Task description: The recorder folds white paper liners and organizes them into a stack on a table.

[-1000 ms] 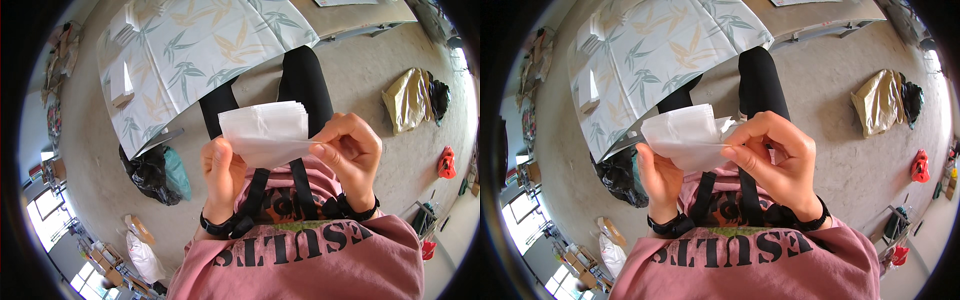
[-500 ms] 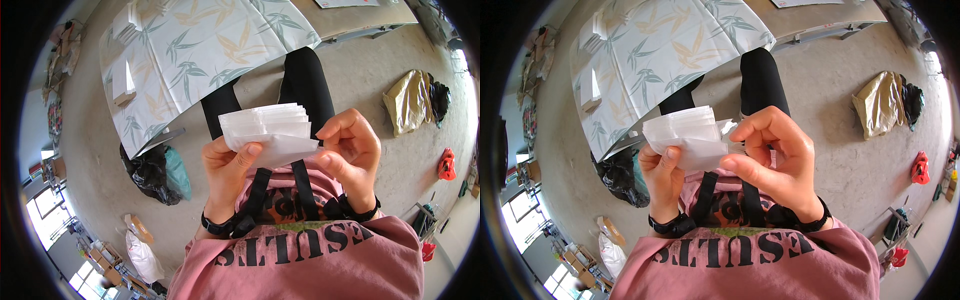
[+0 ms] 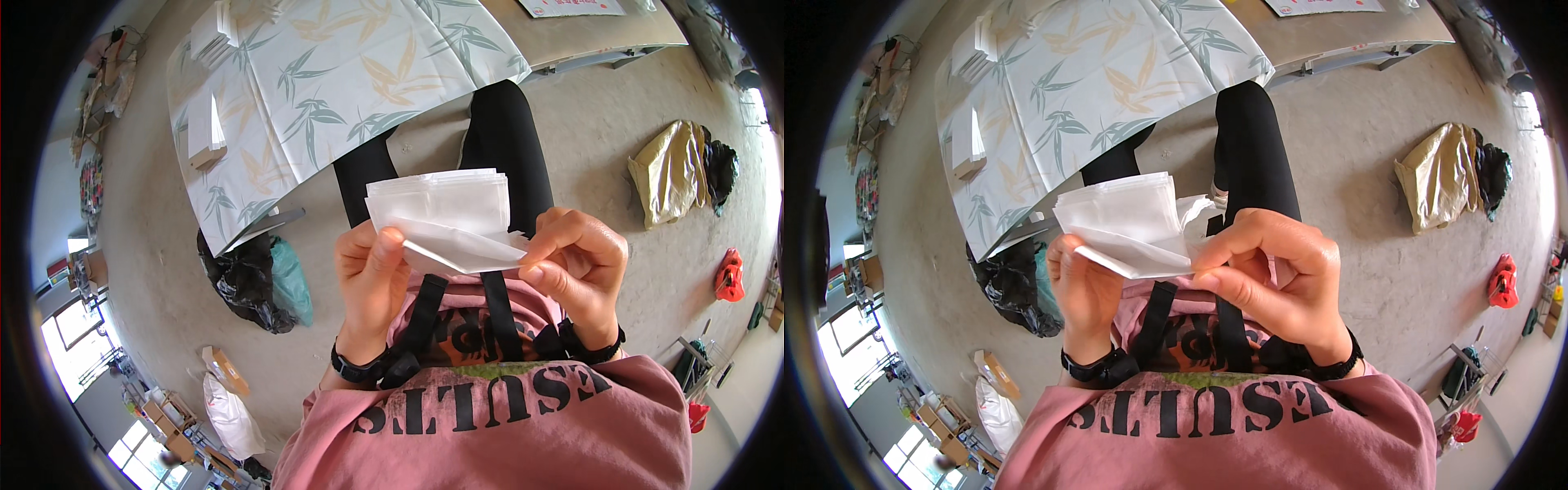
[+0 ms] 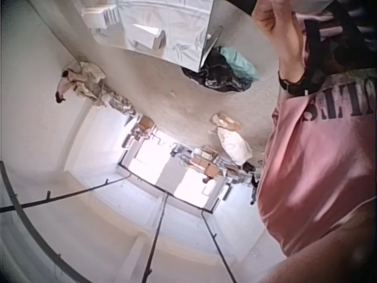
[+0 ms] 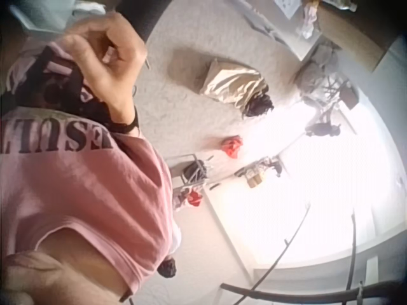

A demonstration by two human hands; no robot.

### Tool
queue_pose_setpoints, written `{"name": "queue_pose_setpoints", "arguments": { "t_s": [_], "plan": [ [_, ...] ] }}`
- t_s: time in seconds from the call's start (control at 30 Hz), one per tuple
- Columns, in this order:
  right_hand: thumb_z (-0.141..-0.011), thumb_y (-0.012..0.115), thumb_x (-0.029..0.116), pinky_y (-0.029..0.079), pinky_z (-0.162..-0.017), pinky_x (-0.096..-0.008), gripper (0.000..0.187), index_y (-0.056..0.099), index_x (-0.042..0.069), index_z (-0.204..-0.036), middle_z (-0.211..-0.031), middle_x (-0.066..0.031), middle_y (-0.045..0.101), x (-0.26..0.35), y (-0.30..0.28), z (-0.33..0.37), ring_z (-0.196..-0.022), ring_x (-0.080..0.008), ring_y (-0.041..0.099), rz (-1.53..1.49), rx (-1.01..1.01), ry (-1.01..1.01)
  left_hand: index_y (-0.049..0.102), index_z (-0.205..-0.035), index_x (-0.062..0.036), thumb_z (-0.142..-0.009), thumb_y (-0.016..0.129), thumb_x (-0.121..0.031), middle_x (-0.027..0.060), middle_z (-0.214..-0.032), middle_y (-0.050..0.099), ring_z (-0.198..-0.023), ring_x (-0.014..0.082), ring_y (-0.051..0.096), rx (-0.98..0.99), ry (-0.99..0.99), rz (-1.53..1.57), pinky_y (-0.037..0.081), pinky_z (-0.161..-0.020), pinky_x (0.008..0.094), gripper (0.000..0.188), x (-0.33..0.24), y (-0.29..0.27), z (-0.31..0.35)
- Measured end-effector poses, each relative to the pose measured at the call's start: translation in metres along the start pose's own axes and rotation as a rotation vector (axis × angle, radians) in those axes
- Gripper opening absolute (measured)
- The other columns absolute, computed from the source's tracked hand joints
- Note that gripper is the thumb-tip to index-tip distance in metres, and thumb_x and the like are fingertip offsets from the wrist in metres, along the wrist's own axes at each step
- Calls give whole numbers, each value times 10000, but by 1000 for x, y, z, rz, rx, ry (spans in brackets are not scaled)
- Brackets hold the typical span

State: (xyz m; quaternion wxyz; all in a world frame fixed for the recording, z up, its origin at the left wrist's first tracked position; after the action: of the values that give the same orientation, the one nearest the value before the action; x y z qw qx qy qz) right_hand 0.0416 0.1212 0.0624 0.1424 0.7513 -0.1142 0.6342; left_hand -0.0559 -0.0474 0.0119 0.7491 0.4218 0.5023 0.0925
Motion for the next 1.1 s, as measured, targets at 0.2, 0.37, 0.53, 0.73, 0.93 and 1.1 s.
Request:
{"name": "queue_pose_setpoints", "arguments": {
  "t_s": [0.2, 0.37, 0.53, 0.73, 0.93, 1.1],
  "plan": [
    [-745, 760, 20, 242, -457, -218, 117, 674, -29, -809, -637, -6, 560, -1, -2, 0, -482, -26, 353, 7, -70, 0, 664, -1019, 37, -945, 583, -217, 119, -1005, 673, -895, 158, 627, 88, -4, -143, 495, -798, 301, 277, 3, 2, 0],
    [-731, 766, 22, 245, -455, -235, 116, 681, -13, -801, -629, -12, 550, -1, -4, 0, -481, -47, 362, 76, -59, -16, 616, -841, -44, -956, 550, -168, 111, -1011, 666, -901, 184, 649, 25, 17, -107, 537, -797, 337, 181, -1, 3, -2],
    [-705, 771, 16, 260, -455, -250, 119, 693, 8, -795, -629, -3, 542, 1, -3, 0, -509, -76, 396, 66, 63, -105, 639, -940, -4, -955, 558, -187, 110, -1011, 666, -910, 168, 633, 45, -4, -93, 511, -804, 317, 202, 1, 3, -1],
    [-673, 800, 45, 261, -457, -241, 158, 695, 21, -787, -632, 4, 538, 7, -1, -9, -522, -85, 418, 22, 242, -125, 663, -1026, 39, -948, 578, -218, 105, -980, 675, -880, 135, 622, 38, -16, -105, 490, -778, 271, 282, 1, 5, -1],
    [-644, 836, 73, 240, -457, -221, 247, 661, -16, -794, -648, 7, 526, 13, 2, -14, -504, -51, 371, -35, 3, -69, 650, -914, -2, -947, 570, -167, 97, -958, 681, -870, 148, 637, 49, 2, -132, 503, -772, 276, 187, 2, 6, -2],
    [-673, 819, 106, 292, -494, -269, 207, 666, -6, -756, -633, -18, 563, 18, 9, -15, -527, -96, 417, 308, 56, -116, 646, -887, -26, -958, 542, -136, 95, -979, 679, -885, 160, 648, 84, 48, -157, 518, -784, 293, 167, 2, 0, -1]
  ]
}}
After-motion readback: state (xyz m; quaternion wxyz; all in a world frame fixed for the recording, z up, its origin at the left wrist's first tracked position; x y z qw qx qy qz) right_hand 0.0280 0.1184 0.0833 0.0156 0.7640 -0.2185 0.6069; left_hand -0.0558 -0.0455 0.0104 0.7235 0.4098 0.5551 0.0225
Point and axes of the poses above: each hand's wrist, its own z-axis away from the middle knuckle, its own y-axis out of the palm, x = y × z, the point moved 6 cm from there along -z, towards the middle knuckle
